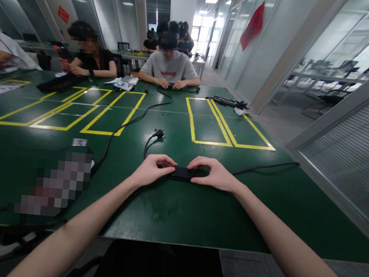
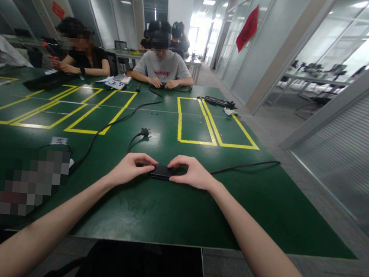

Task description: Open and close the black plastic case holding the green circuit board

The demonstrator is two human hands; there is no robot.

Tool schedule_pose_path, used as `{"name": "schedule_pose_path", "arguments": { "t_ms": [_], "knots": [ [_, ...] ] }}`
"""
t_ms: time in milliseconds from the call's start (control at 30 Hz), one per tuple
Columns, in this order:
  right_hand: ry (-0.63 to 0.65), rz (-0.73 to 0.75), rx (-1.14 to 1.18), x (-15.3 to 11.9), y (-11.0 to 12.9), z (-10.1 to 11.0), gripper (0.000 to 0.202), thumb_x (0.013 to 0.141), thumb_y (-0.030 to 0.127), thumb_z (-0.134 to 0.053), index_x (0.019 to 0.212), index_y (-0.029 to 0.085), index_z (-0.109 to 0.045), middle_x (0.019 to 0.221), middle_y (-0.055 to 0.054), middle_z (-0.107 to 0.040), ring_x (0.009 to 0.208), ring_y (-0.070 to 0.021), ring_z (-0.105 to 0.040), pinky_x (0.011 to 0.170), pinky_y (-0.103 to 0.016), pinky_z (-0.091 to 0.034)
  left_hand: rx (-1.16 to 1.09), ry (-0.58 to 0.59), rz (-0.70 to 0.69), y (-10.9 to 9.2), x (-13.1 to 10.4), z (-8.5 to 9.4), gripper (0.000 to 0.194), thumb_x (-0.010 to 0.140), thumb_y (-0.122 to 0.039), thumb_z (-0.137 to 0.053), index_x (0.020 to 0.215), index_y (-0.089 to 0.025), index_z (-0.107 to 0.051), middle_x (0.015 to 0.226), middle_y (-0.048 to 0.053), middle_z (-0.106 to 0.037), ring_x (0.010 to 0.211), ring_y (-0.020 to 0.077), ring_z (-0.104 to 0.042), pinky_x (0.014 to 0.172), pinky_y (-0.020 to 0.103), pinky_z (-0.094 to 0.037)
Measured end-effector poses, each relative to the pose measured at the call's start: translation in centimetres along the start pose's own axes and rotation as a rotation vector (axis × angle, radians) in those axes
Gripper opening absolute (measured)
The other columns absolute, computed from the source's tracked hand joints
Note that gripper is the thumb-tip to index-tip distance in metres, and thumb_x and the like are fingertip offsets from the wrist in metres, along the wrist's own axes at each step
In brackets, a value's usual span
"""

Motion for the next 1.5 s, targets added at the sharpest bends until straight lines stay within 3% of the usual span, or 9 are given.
{"name": "schedule_pose_path", "arguments": {
  "t_ms": [267, 467, 667, 767, 967, 1100, 1267, 1367, 1500],
  "knots": [
    [0.016, -0.042, -0.105, 0.1, -0.3, -0.2, 0.031, 0.086, 0.040, -0.075, 0.112, 0.021, -0.078, 0.103, -0.007, -0.074, 0.096, -0.0232, -0.068, 0.091, -0.039, -0.054, 0.283, 0.001, -0.114, -0.2, -0.4, -0.4, 0.019, 0.091, -0.032, -0.067, 0.102, -0.021, -0.078, 0.097, 0.004, -0.079, 0.085, 0.0201, -0.071, 0.079, 0.029, -0.055],
    [0.083, 0.034, -0.204, 0.1, 0.2, -0.7, 0.025, 0.090, 0.039, -0.074, 0.103, 0.018, -0.076, 0.105, -0.008, -0.070, 0.095, -0.0225, -0.067, 0.087, -0.037, -0.054, 0.667, 0.052, -0.240, -0.8, -0.6, -1.4, 0.024, 0.101, -0.036, -0.057, 0.113, -0.021, -0.073, 0.108, 0.006, -0.074, 0.102, 0.0226, -0.068, 0.092, 0.034, -0.054],
    [-0.005, 0.255, -0.328, -0.2, 0.3, -1.1, 0.030, 0.086, 0.033, -0.078, 0.112, 0.021, -0.072, 0.112, -0.010, -0.069, 0.104, -0.0247, -0.065, 0.092, -0.041, -0.055, 0.884, 0.103, -0.166, -1.7, -0.6, -1.9, 0.037, 0.102, -0.053, -0.054, 0.098, -0.019, -0.069, 0.089, 0.004, -0.072, 0.079, 0.0211, -0.068, 0.069, 0.030, -0.050],
    [-0.038, 0.310, -0.416, -0.2, 0.5, -1.3, 0.030, 0.090, 0.032, -0.072, 0.118, 0.022, -0.069, 0.113, -0.011, -0.069, 0.104, -0.0248, -0.065, 0.090, -0.040, -0.055, 0.934, 0.085, -0.270, -1.6, -0.7, -1.8, 0.037, 0.102, -0.053, -0.054, 0.094, -0.018, -0.065, 0.086, 0.004, -0.072, 0.077, 0.0208, -0.067, 0.068, 0.030, -0.048],
    [0.042, 0.194, -0.685, -0.3, 0.7, -1.8, 0.028, 0.103, 0.041, -0.052, 0.098, 0.019, -0.068, 0.090, -0.007, -0.073, 0.081, -0.0199, -0.069, 0.070, -0.029, -0.048, 0.998, 0.012, -0.576, -1.3, -1.2, -2.0, 0.047, 0.104, -0.058, -0.047, 0.090, -0.016, -0.063, 0.083, 0.007, -0.068, 0.079, 0.0225, -0.065, 0.073, 0.034, -0.048],
    [-0.003, 0.109, -0.805, -0.1, 0.5, -2.3, 0.042, 0.109, 0.040, -0.037, 0.094, 0.018, -0.069, 0.086, -0.009, -0.075, 0.077, -0.0194, -0.069, 0.066, -0.028, -0.043, 0.938, -0.014, -0.593, -1.5, -1.5, -2.5, 0.038, 0.106, -0.048, -0.047, 0.108, -0.015, -0.065, 0.099, 0.011, -0.072, 0.090, 0.0243, -0.068, 0.080, 0.036, -0.051],
    [-0.095, -0.056, -0.769, 0.3, 0.0, -2.6, 0.060, 0.111, 0.037, -0.022, 0.078, 0.017, -0.068, 0.075, -0.012, -0.073, 0.069, -0.0213, -0.068, 0.063, -0.030, -0.038, 1.033, 0.007, -0.626, -1.4, -1.3, -3.1, 0.054, 0.098, -0.036, -0.060, 0.146, -0.015, -0.048, 0.123, 0.015, -0.068, 0.104, 0.0279, -0.067, 0.083, 0.039, -0.052],
    [-0.074, -0.161, -0.640, 0.5, -0.3, -2.4, 0.068, 0.111, 0.045, -0.021, 0.060, 0.019, -0.059, 0.057, -0.007, -0.063, 0.055, -0.0182, -0.061, 0.059, -0.030, -0.036, 1.133, 0.024, -0.614, -1.2, -1.1, -2.9, 0.054, 0.093, -0.017, -0.062, 0.145, -0.015, -0.048, 0.121, 0.013, -0.070, 0.102, 0.0266, -0.066, 0.081, 0.038, -0.050],
    [-0.071, -0.082, -0.508, 0.3, 0.2, -1.6, 0.064, 0.109, 0.050, -0.026, 0.069, 0.019, -0.065, 0.064, -0.005, -0.066, 0.060, -0.0174, -0.061, 0.060, -0.028, -0.042, 1.119, 0.065, -0.606, -1.3, -1.1, -2.7, 0.047, 0.094, -0.028, -0.066, 0.137, -0.011, -0.055, 0.115, 0.014, -0.073, 0.098, 0.0276, -0.066, 0.082, 0.041, -0.048]
  ]
}}
Point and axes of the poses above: each hand's wrist, its own x-axis towards the middle knuckle, its own z-axis out of the back of the hand, y = z × x, the point moved 1 cm from there along x, towards the middle knuckle
